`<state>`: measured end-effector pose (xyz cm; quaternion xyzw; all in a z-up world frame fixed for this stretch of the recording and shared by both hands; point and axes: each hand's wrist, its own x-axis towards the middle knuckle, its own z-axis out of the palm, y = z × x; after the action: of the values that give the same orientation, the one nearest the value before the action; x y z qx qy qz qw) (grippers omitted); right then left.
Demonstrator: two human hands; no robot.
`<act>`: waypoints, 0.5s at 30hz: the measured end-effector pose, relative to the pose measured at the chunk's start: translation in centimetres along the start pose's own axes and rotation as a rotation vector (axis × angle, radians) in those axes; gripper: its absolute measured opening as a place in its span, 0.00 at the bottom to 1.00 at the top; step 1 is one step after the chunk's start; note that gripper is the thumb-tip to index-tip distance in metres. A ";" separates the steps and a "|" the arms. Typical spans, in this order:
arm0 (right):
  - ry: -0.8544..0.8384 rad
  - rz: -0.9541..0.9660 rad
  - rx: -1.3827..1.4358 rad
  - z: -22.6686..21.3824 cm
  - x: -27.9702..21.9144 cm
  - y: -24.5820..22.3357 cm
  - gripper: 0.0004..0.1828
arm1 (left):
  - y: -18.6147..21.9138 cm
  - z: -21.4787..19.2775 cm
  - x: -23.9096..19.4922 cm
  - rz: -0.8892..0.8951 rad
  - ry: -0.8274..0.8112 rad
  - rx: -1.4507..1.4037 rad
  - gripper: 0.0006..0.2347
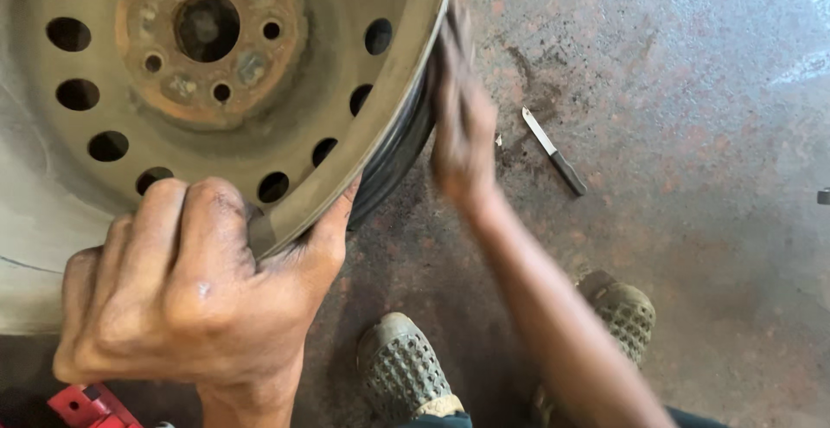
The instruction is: The person scrubs the inner and outer surfaces of a metal wheel rim using a small abrasive block. They rotate the rim by hand to access different sections and continue scrubbing the edges and face of the rim.
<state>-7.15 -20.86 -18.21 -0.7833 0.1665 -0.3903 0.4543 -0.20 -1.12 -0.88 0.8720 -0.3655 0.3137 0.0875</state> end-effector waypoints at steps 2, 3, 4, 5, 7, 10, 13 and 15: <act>-0.060 0.153 0.135 -1.5 2.6 1.3 0.23 | -0.2 -0.4 -0.2 -0.005 -0.003 -0.018 0.23; -0.097 0.264 0.220 -1.9 2.8 1.1 0.24 | -0.4 -0.8 -0.4 -0.011 -0.015 -0.018 0.24; -0.041 0.156 0.203 -1.4 1.4 0.1 0.24 | -0.3 -0.6 0.0 -0.010 -0.007 -0.024 0.23; 0.012 0.047 0.186 -0.1 -1.4 -2.0 0.24 | -0.2 -0.4 0.4 -0.010 0.002 -0.029 0.23; 0.061 -0.055 0.093 0.6 -2.2 -2.6 0.24 | -0.5 -0.2 0.1 0.003 -0.006 -0.021 0.19; 0.000 0.025 -0.162 -0.4 0.9 -0.6 0.25 | -0.6 0.2 -0.6 0.022 -0.020 0.001 0.20; -0.128 0.441 0.334 -3.0 8.9 1.1 0.23 | -0.1 -0.2 -0.2 -0.005 0.006 0.026 0.26; -0.206 0.414 0.153 -4.8 11.6 0.9 0.15 | -0.1 -0.2 0.4 -0.021 0.032 0.009 0.28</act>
<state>-3.36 -31.25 -12.26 -0.7315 0.2462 -0.2187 0.5971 0.02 -1.18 -0.41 0.8709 -0.3536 0.3285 0.0928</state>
